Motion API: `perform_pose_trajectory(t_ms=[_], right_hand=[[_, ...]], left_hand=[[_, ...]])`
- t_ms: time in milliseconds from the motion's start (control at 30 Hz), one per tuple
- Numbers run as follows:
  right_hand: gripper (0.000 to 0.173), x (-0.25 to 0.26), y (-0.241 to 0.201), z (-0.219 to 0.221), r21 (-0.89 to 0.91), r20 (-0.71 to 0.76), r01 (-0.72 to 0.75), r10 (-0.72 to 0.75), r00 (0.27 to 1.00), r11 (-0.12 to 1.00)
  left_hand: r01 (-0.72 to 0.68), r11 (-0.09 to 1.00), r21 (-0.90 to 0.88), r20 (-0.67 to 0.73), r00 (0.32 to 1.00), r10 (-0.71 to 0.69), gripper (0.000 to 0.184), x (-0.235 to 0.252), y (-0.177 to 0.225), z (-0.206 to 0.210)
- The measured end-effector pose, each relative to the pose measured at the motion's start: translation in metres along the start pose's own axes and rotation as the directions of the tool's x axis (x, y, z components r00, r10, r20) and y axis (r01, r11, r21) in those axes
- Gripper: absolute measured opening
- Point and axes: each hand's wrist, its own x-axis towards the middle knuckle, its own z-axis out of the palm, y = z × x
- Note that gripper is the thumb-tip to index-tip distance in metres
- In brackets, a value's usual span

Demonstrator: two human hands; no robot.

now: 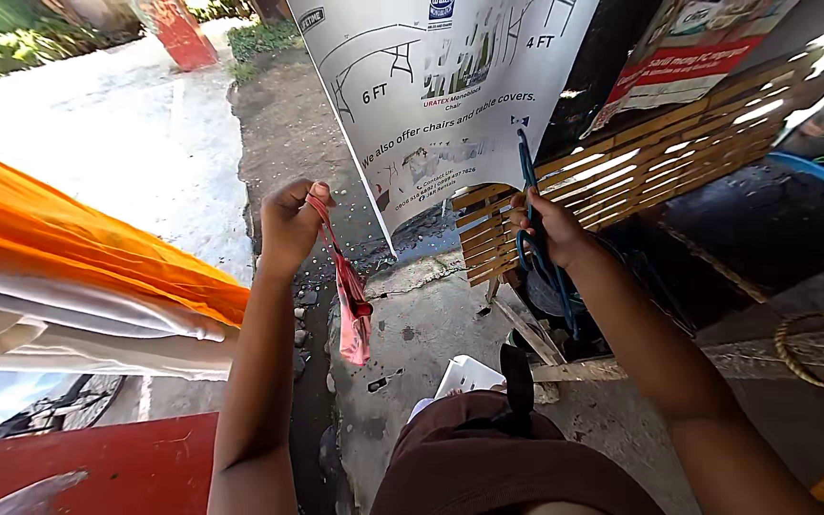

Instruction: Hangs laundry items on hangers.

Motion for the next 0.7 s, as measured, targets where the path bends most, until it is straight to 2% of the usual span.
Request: perform_pose_trajectory(t_ms=[100, 167, 233, 300, 367, 400, 500, 567, 633, 700], right_hand=[[0.039, -0.003, 0.000, 0.008, 0.002, 0.026, -0.082, 0.082, 0.996, 0.997], [0.041, -0.004, 0.002, 0.007, 0.072, 0.158, -0.110, 0.098, 0.983, 0.991], [0.042, -0.007, 0.001, 0.006, 0.214, 0.347, -0.175, 0.092, 0.933, 0.961], [0.044, -0.011, -0.003, 0.006, 0.273, 0.478, -0.262, 0.105, 0.872, 0.926], [0.044, -0.014, -0.007, 0.006, 0.255, 0.531, -0.280, 0.108, 0.841, 0.925], [0.043, -0.016, -0.008, 0.008, 0.274, 0.508, -0.258, 0.088, 0.857, 0.926], [0.045, -0.020, -0.015, 0.013, 0.420, 0.257, -0.061, -0.054, 0.965, 0.905], [0.043, -0.017, -0.020, 0.014, 0.536, -0.022, 0.106, -0.112, 0.993, 0.838], [0.032, -0.012, -0.030, 0.018, 0.613, -0.334, 0.268, -0.064, 0.940, 0.743], [0.025, -0.005, -0.038, 0.018, 0.668, -0.494, 0.401, -0.028, 0.869, 0.627]], left_hand=[[0.083, 0.986, -0.145, 0.205, 0.977, -0.052, 0.041, -0.004, -0.008, -0.001], [0.121, 0.975, -0.185, 0.300, 0.952, -0.061, 0.038, -0.006, -0.010, 0.002], [0.042, 0.995, -0.094, 0.294, 0.956, -0.012, 0.028, -0.005, -0.012, 0.004], [-0.036, 0.999, -0.022, 0.264, 0.964, 0.040, 0.024, -0.003, -0.012, 0.008], [-0.058, 0.998, -0.002, 0.260, 0.964, 0.056, 0.025, -0.002, -0.010, 0.014], [-0.061, 0.998, 0.004, 0.266, 0.962, 0.058, 0.025, -0.001, -0.009, 0.019], [-0.090, 0.996, 0.008, 0.305, 0.949, 0.083, 0.029, -0.003, -0.007, 0.036], [-0.110, 0.994, -0.010, 0.330, 0.938, 0.108, 0.030, -0.006, -0.009, 0.050], [-0.105, 0.994, -0.025, 0.363, 0.925, 0.107, 0.029, -0.009, -0.010, 0.064], [-0.081, 0.996, -0.029, 0.399, 0.913, 0.086, 0.026, -0.015, -0.005, 0.077]])
